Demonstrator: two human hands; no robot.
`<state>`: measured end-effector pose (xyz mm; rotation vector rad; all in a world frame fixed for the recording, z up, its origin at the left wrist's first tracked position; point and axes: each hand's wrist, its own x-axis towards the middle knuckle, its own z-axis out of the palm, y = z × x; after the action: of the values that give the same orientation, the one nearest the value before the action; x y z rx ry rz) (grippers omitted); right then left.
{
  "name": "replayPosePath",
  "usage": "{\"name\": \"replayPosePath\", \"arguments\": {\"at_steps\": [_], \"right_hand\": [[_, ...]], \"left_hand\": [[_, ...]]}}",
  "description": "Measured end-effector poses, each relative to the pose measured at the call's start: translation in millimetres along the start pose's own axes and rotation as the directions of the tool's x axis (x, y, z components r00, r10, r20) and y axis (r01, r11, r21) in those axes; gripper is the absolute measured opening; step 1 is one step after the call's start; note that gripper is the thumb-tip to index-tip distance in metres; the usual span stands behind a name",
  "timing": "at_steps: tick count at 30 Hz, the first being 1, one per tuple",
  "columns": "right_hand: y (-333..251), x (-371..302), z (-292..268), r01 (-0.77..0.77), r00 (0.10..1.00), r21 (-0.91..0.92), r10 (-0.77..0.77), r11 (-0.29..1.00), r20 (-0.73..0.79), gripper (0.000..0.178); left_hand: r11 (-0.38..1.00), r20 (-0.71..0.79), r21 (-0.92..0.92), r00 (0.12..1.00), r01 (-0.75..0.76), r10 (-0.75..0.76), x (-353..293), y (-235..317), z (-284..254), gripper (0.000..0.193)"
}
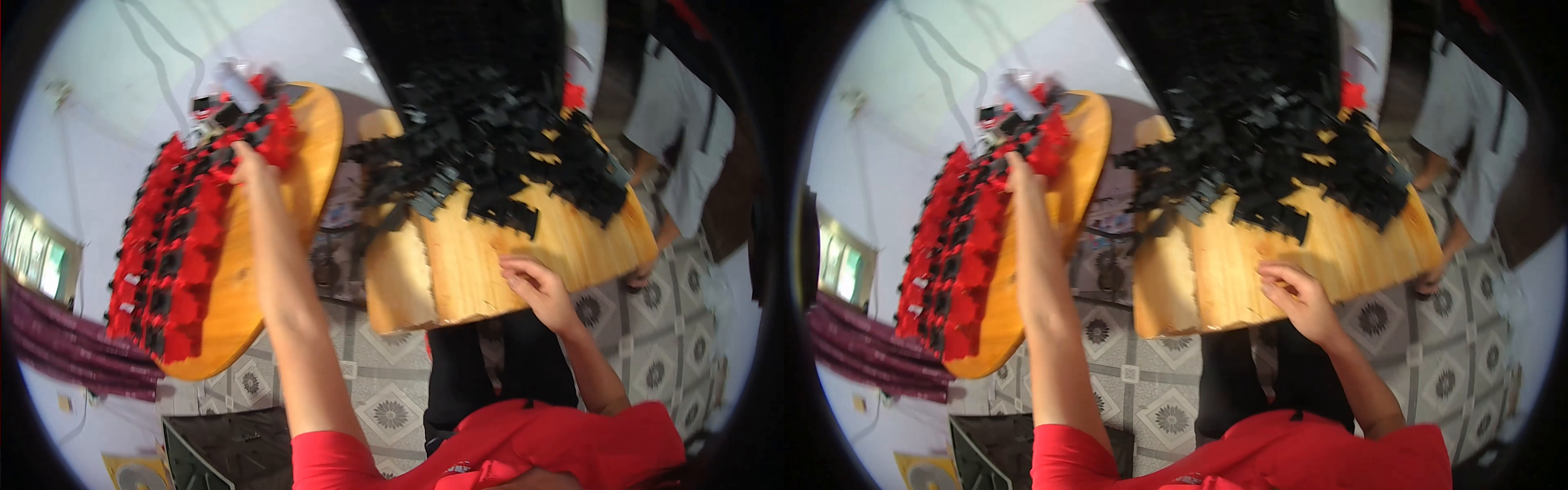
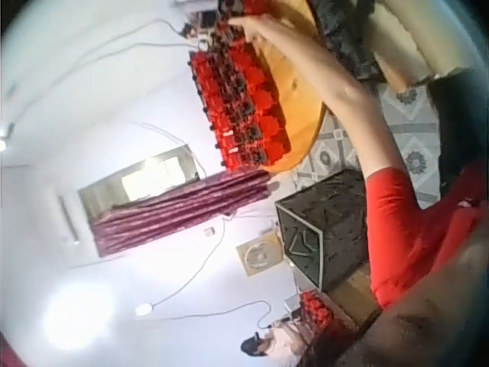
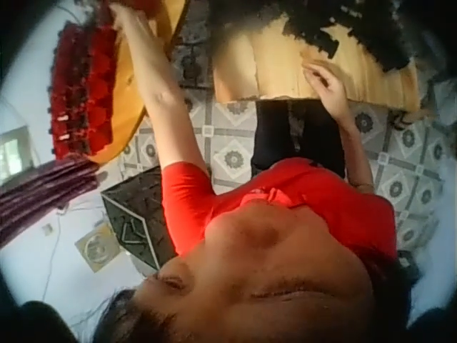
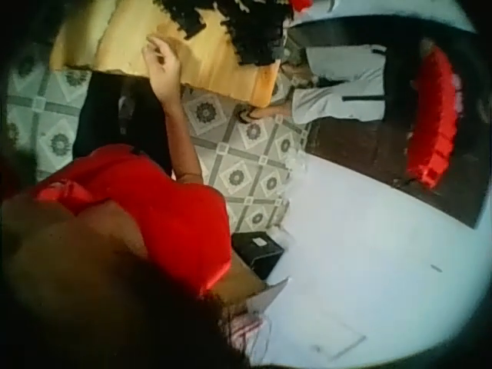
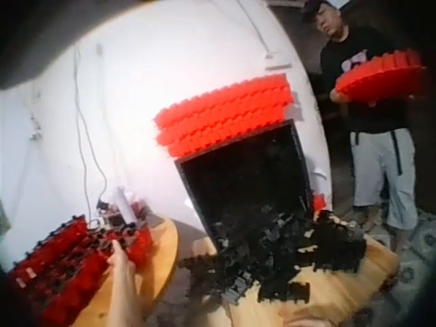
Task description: The person assembles red plastic tracks and black plastic brackets by snapping the plastic components together by hand.
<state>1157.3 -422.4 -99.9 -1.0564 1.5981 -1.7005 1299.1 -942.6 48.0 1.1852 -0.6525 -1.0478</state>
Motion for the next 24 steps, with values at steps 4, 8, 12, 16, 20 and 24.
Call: {"name": "replayPosePath", "arguments": {"at_steps": [4,8,12,16,20,24], "right_hand": [[11,7,-14,0.022,0.995,-0.139,-0.035,0.990,-0.095,0.026],[7,17,-35,0.044,0.966,-0.324,-0.123,0.945,-0.227,0.025],[3,10,-67,0.094,0.886,-0.421,-0.268,0.902,-0.378,0.026],[5,-3,-59,0.091,0.870,-0.463,-0.296,0.882,-0.394,0.024],[-9,8,-62,0.144,0.882,-0.377,-0.291,0.915,-0.369,0.023],[-45,56,-76,0.379,0.752,-0.545,-0.592,0.748,-0.289,0.025]], "left_hand": [[0.997,-0.143,0.024,0.987,0.071,-0.067,-59,-5,-1,0.117],[0.946,0.105,-0.035,0.940,-0.324,0.325,-126,-7,-45,0.095],[0.877,0.398,-0.187,0.782,-0.443,0.479,-253,-51,-84,0.070],[0.875,0.483,-0.120,0.742,-0.469,0.464,-293,-114,-132,0.059],[0.811,0.584,0.099,0.693,-0.577,0.422,-310,-172,-162,0.062],[0.669,0.617,0.149,0.597,-0.729,0.513,-328,-198,-175,0.060]]}}
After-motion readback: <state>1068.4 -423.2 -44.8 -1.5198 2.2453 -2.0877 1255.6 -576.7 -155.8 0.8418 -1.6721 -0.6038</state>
